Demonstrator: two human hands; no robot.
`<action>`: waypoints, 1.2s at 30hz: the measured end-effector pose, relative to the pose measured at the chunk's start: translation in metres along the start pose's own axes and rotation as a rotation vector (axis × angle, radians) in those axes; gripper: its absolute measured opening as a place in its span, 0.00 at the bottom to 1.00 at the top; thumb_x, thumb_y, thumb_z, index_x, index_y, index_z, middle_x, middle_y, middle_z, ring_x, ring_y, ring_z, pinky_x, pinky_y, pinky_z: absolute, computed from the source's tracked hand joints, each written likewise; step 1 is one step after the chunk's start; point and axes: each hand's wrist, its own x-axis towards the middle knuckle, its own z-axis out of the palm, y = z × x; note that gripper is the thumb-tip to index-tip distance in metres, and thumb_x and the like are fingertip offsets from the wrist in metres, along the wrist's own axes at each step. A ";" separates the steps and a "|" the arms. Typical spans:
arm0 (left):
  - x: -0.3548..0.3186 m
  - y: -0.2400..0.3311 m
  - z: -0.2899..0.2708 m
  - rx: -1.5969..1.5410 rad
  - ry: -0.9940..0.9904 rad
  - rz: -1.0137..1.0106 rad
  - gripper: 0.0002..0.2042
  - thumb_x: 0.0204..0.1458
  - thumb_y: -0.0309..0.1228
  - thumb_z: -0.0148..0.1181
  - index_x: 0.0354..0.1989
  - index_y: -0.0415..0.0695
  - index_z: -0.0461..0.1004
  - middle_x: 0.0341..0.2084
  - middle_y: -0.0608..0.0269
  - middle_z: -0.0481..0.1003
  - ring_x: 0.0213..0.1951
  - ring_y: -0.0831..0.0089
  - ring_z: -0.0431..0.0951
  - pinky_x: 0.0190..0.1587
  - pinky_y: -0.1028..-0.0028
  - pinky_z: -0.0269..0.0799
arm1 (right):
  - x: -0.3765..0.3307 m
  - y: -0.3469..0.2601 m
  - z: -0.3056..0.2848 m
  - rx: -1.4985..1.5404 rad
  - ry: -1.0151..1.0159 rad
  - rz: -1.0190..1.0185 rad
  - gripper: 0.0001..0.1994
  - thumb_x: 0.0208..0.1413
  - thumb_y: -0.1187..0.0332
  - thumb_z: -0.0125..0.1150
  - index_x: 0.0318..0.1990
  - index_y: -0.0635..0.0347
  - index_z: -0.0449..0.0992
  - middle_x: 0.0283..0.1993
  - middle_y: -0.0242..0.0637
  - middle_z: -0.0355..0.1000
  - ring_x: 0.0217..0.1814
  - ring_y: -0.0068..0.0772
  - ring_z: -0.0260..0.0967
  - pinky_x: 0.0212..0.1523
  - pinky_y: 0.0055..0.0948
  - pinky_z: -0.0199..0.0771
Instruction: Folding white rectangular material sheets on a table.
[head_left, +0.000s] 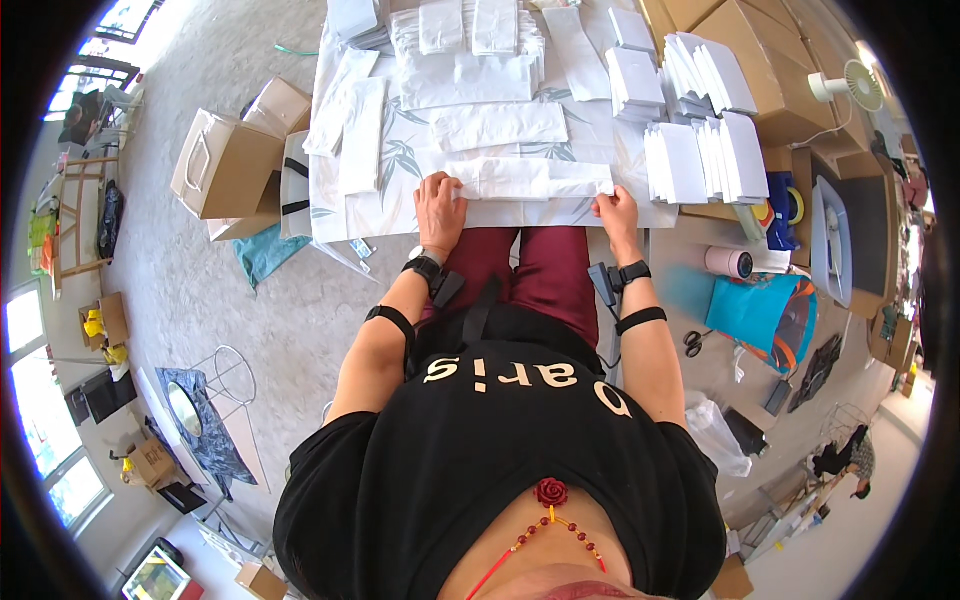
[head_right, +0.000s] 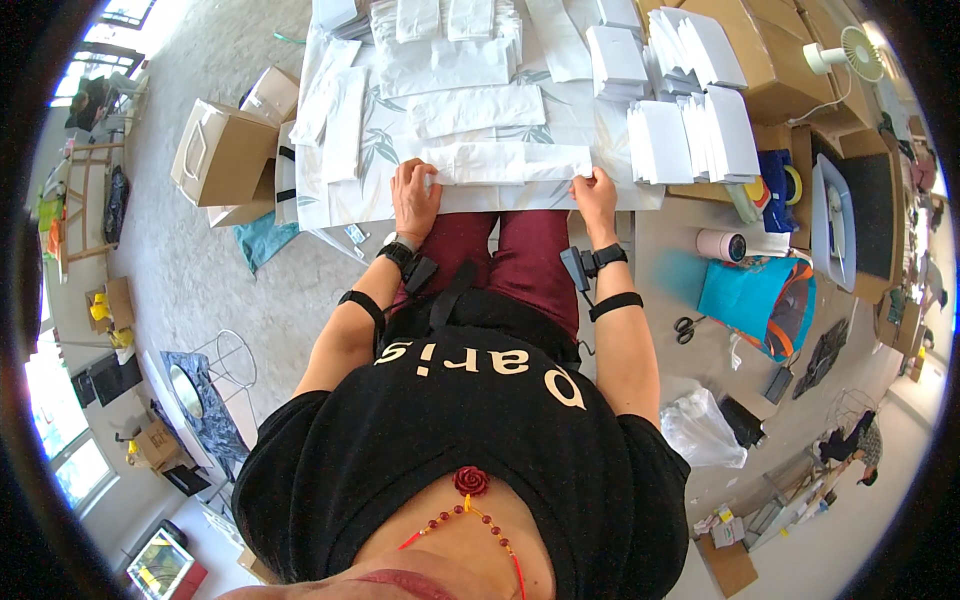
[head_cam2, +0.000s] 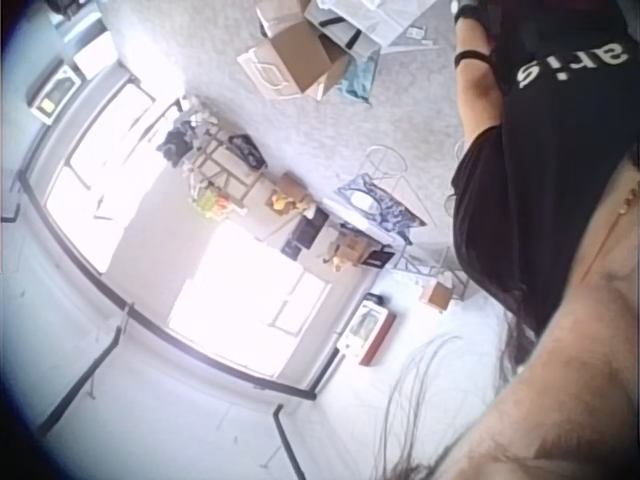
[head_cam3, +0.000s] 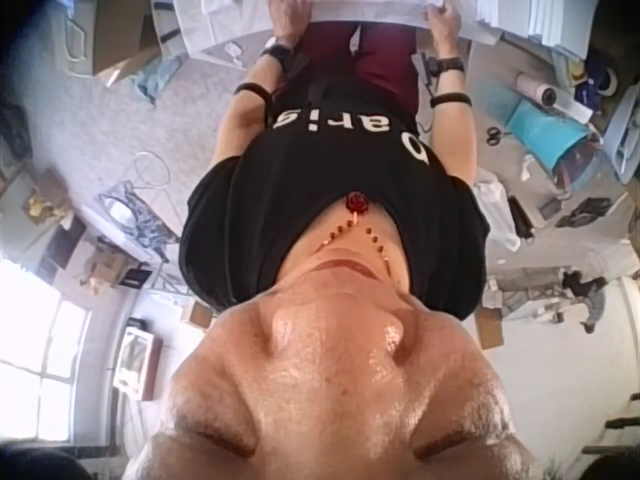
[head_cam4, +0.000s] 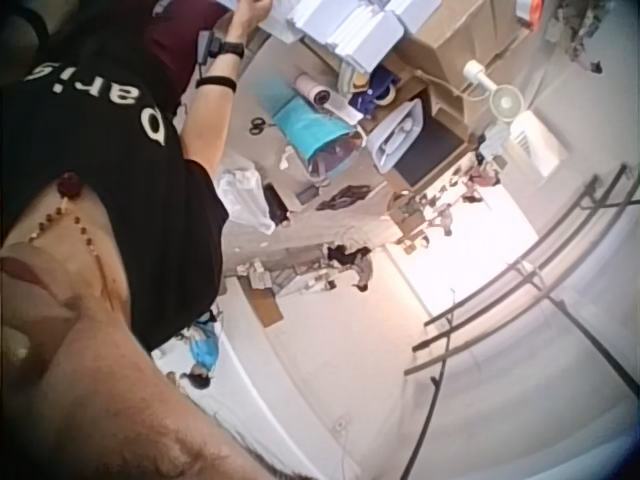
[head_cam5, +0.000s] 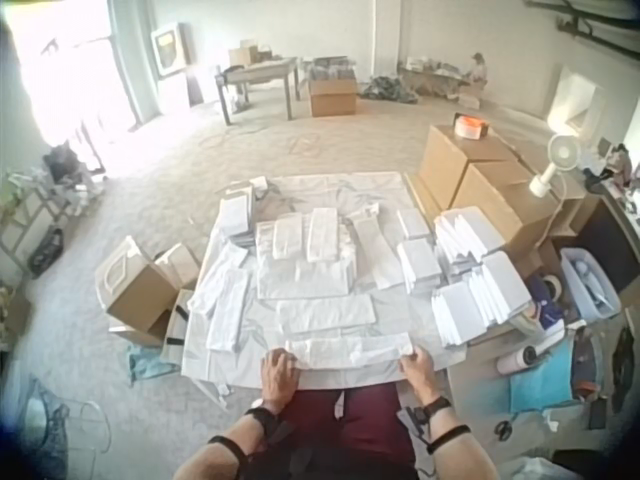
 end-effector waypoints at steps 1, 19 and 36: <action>0.000 0.000 0.000 -0.001 -0.002 0.000 0.13 0.46 0.22 0.64 0.42 0.46 0.74 0.46 0.57 0.71 0.51 0.54 0.71 0.54 0.58 0.63 | -0.001 0.000 0.000 -0.001 0.009 0.001 0.07 0.57 0.71 0.59 0.37 0.66 0.76 0.27 0.38 0.79 0.29 0.26 0.78 0.33 0.28 0.78; -0.001 -0.002 0.000 0.012 -0.006 -0.014 0.14 0.45 0.22 0.64 0.42 0.46 0.73 0.46 0.58 0.71 0.51 0.55 0.71 0.53 0.59 0.63 | 0.000 -0.010 0.001 0.025 0.069 0.148 0.11 0.60 0.64 0.64 0.39 0.65 0.76 0.26 0.36 0.77 0.27 0.25 0.79 0.28 0.26 0.78; 0.001 -0.003 0.002 -0.001 0.001 -0.015 0.14 0.43 0.23 0.64 0.41 0.46 0.74 0.45 0.59 0.72 0.51 0.56 0.70 0.54 0.58 0.63 | -0.004 -0.011 0.003 -0.463 0.227 -0.175 0.10 0.58 0.66 0.65 0.38 0.65 0.74 0.31 0.43 0.78 0.31 0.42 0.79 0.35 0.37 0.77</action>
